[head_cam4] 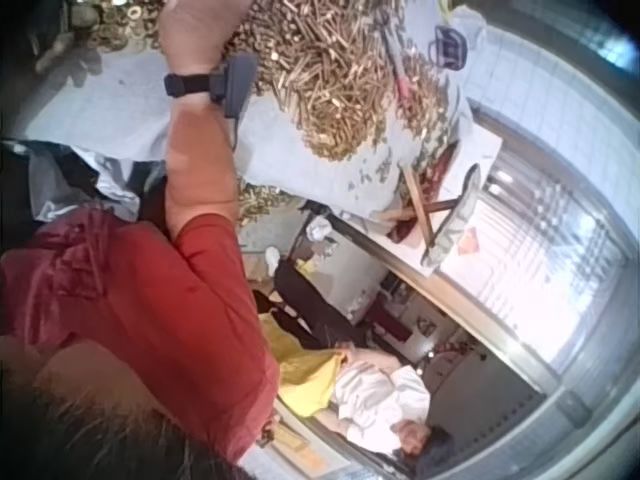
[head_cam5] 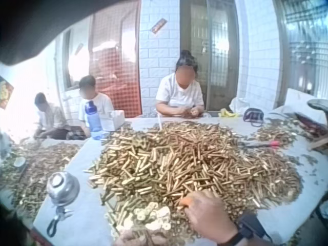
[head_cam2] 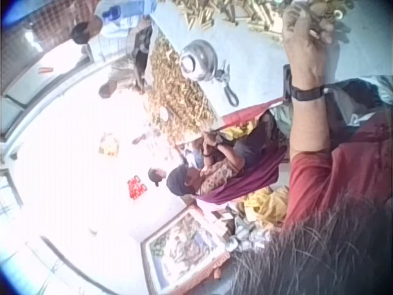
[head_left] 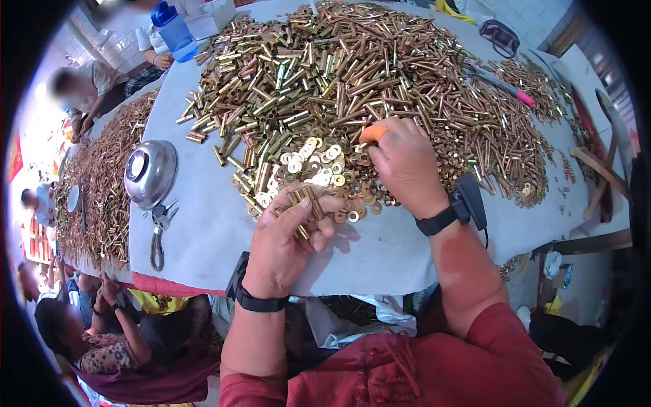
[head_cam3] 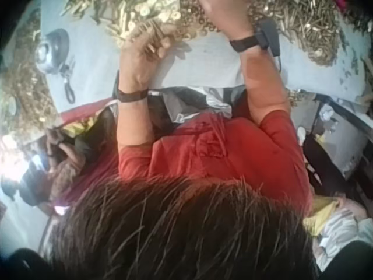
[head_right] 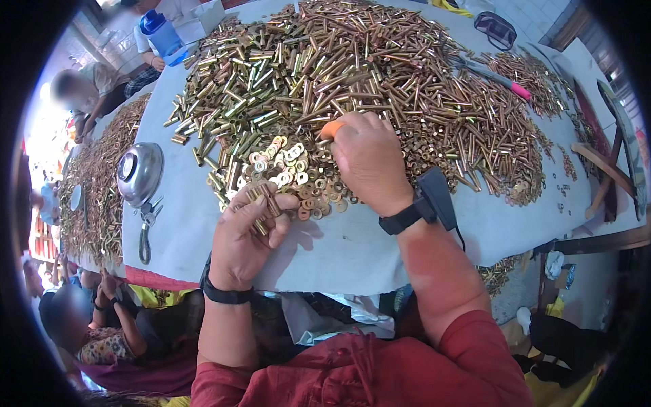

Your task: The person picks up a bolt and slides a washer onto it by hand, then screws a nut onto the bolt. This process is repeated multiple times, with the person holding the finished assemblies in their other hand.

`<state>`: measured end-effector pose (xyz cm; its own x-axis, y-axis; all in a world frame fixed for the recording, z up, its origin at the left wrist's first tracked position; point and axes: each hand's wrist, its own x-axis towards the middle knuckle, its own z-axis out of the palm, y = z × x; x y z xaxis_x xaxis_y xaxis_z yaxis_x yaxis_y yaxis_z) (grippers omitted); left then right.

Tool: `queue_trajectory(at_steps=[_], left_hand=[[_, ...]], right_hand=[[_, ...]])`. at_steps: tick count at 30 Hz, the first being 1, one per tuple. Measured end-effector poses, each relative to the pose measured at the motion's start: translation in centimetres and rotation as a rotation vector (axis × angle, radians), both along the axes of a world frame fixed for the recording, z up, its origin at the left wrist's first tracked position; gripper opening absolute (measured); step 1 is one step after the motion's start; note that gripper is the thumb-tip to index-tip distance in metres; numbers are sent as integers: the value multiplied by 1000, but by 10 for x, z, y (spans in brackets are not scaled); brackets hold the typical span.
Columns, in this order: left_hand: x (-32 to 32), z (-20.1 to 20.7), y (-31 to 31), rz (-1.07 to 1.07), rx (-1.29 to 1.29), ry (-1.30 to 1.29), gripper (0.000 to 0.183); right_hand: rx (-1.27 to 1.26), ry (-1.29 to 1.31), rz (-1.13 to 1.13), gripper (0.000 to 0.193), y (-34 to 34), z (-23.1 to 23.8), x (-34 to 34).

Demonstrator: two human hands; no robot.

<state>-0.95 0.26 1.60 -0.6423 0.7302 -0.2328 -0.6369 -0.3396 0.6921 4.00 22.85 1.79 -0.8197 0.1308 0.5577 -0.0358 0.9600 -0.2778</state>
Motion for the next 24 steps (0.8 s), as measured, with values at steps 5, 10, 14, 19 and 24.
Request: queue_trajectory(at_steps=[5,10,14,19,24], left_hand=[[1,3,1,-3,-1,10,22],[4,0,1,41,-46,-24,21],[1,-2,-5,30,-47,-9,22],[3,-3,-3,94,-82,-4,23],[3,3,1,225,-52,-17,22]], right_hand=[[-329,131,-63,14,-4,-1,2],[-582,112,-87,19,-5,7,6],[-783,24,-55,25,1,4,11],[-1099,16,75,23,-9,10,19],[-898,-384,344,20,-42,20,40]])
